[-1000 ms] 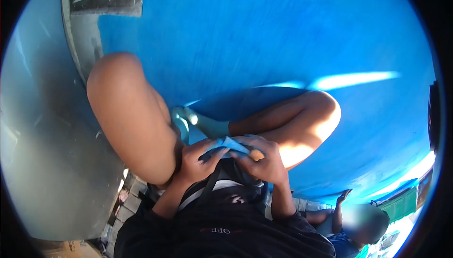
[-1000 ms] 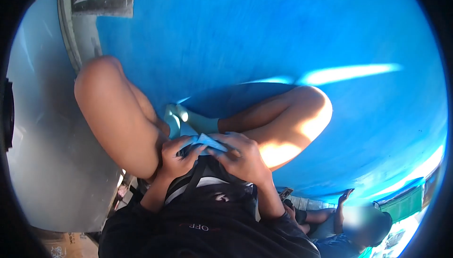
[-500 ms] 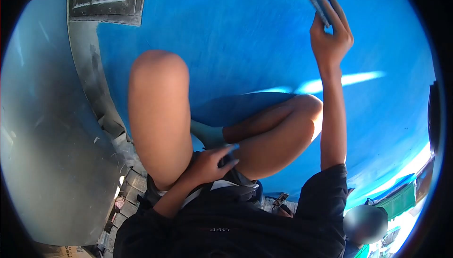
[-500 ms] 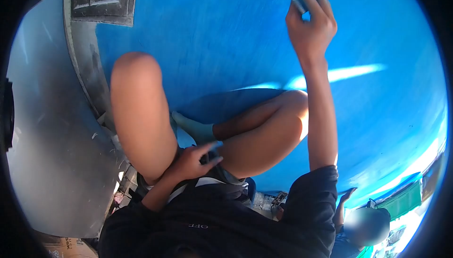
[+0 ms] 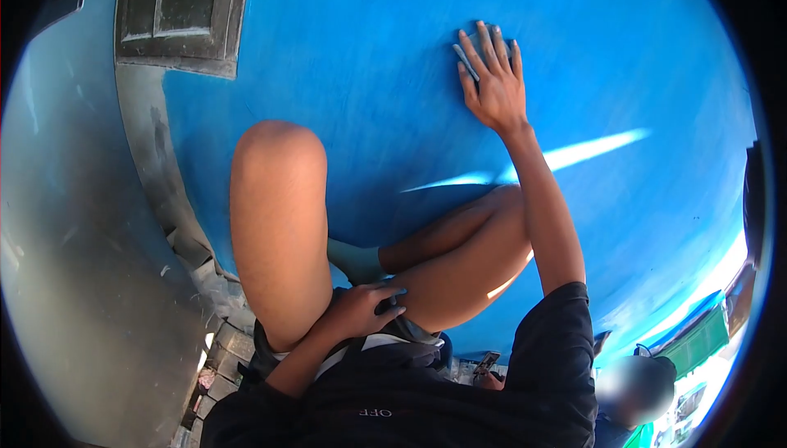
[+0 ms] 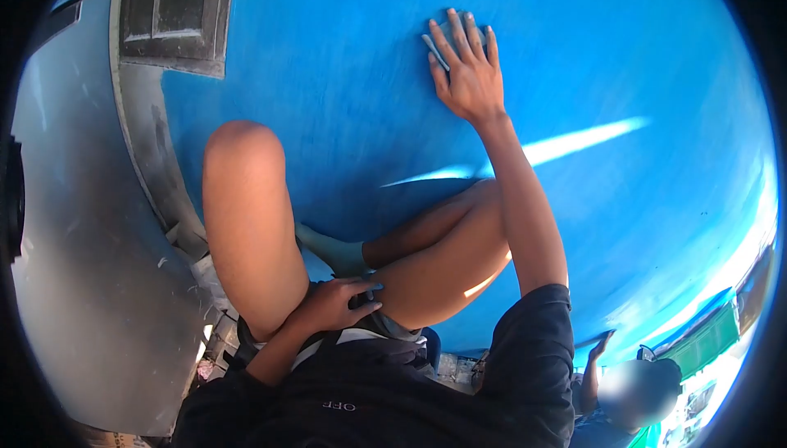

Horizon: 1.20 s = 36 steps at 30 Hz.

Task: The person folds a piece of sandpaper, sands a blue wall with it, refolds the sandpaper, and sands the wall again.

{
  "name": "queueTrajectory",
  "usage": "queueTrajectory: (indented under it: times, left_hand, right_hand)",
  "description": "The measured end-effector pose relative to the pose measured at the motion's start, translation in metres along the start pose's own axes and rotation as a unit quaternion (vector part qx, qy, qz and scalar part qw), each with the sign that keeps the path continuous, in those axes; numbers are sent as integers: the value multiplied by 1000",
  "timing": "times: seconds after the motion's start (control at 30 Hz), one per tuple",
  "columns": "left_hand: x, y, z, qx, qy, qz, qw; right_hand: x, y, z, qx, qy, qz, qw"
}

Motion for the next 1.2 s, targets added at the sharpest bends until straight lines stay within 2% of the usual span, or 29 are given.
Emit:
queueTrajectory:
  times: [0.17,0.27,0.4,0.47,0.53,0.6,0.67,0.73,0.77,0.8,0.9,1.0,1.03,1.13,1.17,1.2]
  left_hand:
    - [-1,3,1,4,-23,9,1000]
    - [-3,0,2,-3,-17,16,1000]
    - [-1,0,2,-1,-9,14,1000]
    - [-2,-1,2,-1,-5,12,1000]
    - [-2,0,2,8,1,8,1000]
    - [-1,2,4,6,-11,11,1000]
    - [-1,0,4,2,-20,11,1000]
    - [0,-2,2,-5,12,-1,1000]
    - [1,-4,0,-3,10,1,1000]
    - [0,-4,2,6,10,3,1000]
    - [-1,-3,-1,19,-4,8,1000]
    - [-1,-4,1,0,3,-9,1000]
    - [-1,-3,2,-12,17,-27,999]
    - [0,-8,-1,8,6,5,1000]
    - [1,-5,-3,13,3,7,1000]
    - [0,-7,-3,27,-14,41,999]
  right_hand:
    - [8,-13,-3,36,-54,28,998]
    - [2,-8,-3,46,-16,-17,999]
    - [8,-21,-8,49,-37,-18,998]
    - [18,-39,-15,18,-88,78,993]
    - [18,-43,-20,12,-53,83,995]
    - [14,-39,-22,48,4,8,999]
    - [7,-27,-23,74,23,-8,997]
    - [2,-9,-12,77,88,-100,988]
    - [2,-2,-12,72,74,-139,985]
    - [5,-4,-8,73,69,-139,985]
    - [19,-31,-12,-31,-28,11,999]
    - [8,-22,-14,-25,2,-13,1000]
    - [-2,-10,-14,35,35,-76,996]
    - [-5,0,-7,95,56,-118,987]
    - [2,-8,-3,27,-33,-4,999]
    - [10,-2,3,28,-35,-5,999]
Point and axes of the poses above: each hand's wrist, its own x-axis away from the middle knuckle, its own z-axis out of the back of the hand, y = z × x, the point moved 5 cm from there along -x, towards the middle knuckle, and after that the axes turned 8 degrees about y, right-handed, at the moved point
